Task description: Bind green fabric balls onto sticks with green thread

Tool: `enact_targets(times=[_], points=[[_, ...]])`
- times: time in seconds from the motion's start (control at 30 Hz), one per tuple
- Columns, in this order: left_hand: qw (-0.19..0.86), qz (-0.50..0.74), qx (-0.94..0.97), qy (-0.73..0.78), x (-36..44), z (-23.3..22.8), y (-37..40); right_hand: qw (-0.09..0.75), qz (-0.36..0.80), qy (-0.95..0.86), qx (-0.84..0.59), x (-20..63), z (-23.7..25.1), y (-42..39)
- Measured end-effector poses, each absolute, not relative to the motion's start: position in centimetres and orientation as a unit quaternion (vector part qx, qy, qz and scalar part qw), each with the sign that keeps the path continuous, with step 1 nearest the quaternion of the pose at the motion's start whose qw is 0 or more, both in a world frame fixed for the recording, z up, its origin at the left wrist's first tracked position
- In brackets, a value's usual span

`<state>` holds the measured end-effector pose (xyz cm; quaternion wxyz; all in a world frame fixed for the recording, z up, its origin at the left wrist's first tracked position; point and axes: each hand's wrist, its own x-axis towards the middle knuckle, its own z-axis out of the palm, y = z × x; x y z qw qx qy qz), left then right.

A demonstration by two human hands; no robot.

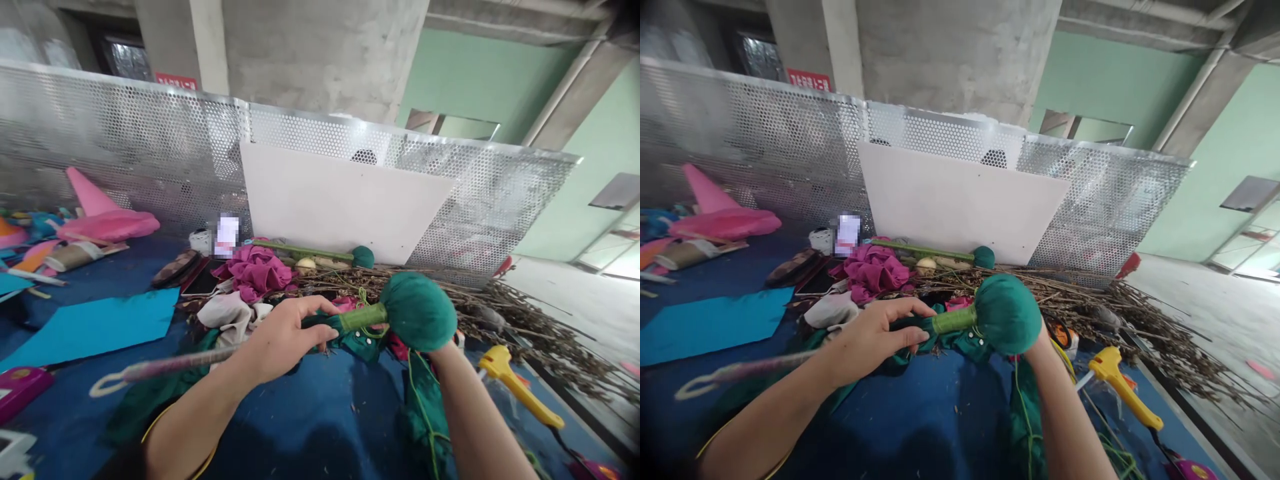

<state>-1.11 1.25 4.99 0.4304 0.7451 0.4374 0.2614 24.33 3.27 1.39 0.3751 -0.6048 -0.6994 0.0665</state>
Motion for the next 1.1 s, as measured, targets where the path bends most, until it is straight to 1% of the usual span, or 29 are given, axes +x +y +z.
enact_targets(times=[0.03, 0.07, 0.13, 0.2, 0.23, 0.27, 0.3, 0.33, 0.4, 0.47, 0.5, 0.57, 0.63, 0.7, 0.8, 0.9, 1.1], points=[[0.456, 0.279, 0.728, 0.429, -1.0, 4.9, 1.3, 0.370, 0.064, -0.716, -0.589, 23.3, 1.2, 3.1], [0.477, 0.293, 0.711, 0.425, -1.0, 4.9, 1.3, 0.378, 0.085, -0.727, -0.566, 22.3, 1.0, 2.8], [0.518, 0.312, 0.674, 0.424, -1.0, 4.8, 1.4, 0.415, 0.176, -0.737, -0.504, 20.1, 0.7, 2.0], [0.549, 0.328, 0.644, 0.420, -1.1, 4.7, 1.6, 0.464, 0.335, -0.711, -0.408, 18.2, 0.6, 1.0], [0.558, 0.337, 0.634, 0.416, -1.2, 4.7, 1.7, 0.468, 0.385, -0.700, -0.378, 17.5, 0.6, 0.6], [0.563, 0.346, 0.627, 0.413, -1.3, 4.6, 1.9, 0.466, 0.411, -0.692, -0.367, 16.9, 0.7, 0.2], [0.565, 0.355, 0.622, 0.410, -1.5, 4.5, 2.0, 0.462, 0.399, -0.694, -0.381, 16.4, 0.8, -0.2], [0.567, 0.363, 0.618, 0.406, -1.6, 4.3, 2.2, 0.464, 0.359, -0.700, -0.408, 16.2, 0.9, -0.5], [0.575, 0.377, 0.609, 0.396, -1.7, 4.0, 2.5, 0.495, 0.232, -0.705, -0.451, 15.9, 1.2, -1.2], [0.588, 0.383, 0.600, 0.385, -1.6, 3.7, 2.7, 0.542, 0.139, -0.707, -0.432, 15.8, 1.3, -1.8], [0.595, 0.382, 0.596, 0.382, -1.4, 3.6, 2.7, 0.560, 0.132, -0.713, -0.400, 15.8, 1.3, -2.0], [0.607, 0.375, 0.590, 0.379, -1.0, 3.4, 2.6, 0.595, 0.186, -0.711, -0.326, 15.5, 1.0, -2.1], [0.617, 0.364, 0.584, 0.382, -0.5, 3.2, 2.5, 0.631, 0.283, -0.669, -0.274, 15.0, 0.6, -1.9], [0.627, 0.350, 0.576, 0.391, -0.2, 3.2, 2.3, 0.666, 0.382, -0.585, -0.261, 14.5, 0.4, -1.5], [0.641, 0.328, 0.568, 0.398, -0.2, 3.4, 2.3, 0.688, 0.498, -0.454, -0.269, 13.9, 0.3, -1.2], [0.648, 0.328, 0.560, 0.399, -0.1, 3.6, 2.3, 0.696, 0.532, -0.385, -0.289, 13.5, 0.4, -1.3], [0.625, 0.363, 0.557, 0.409, 0.4, 3.1, 2.1, 0.723, 0.534, -0.321, -0.298, 13.3, 0.7, -1.7]])
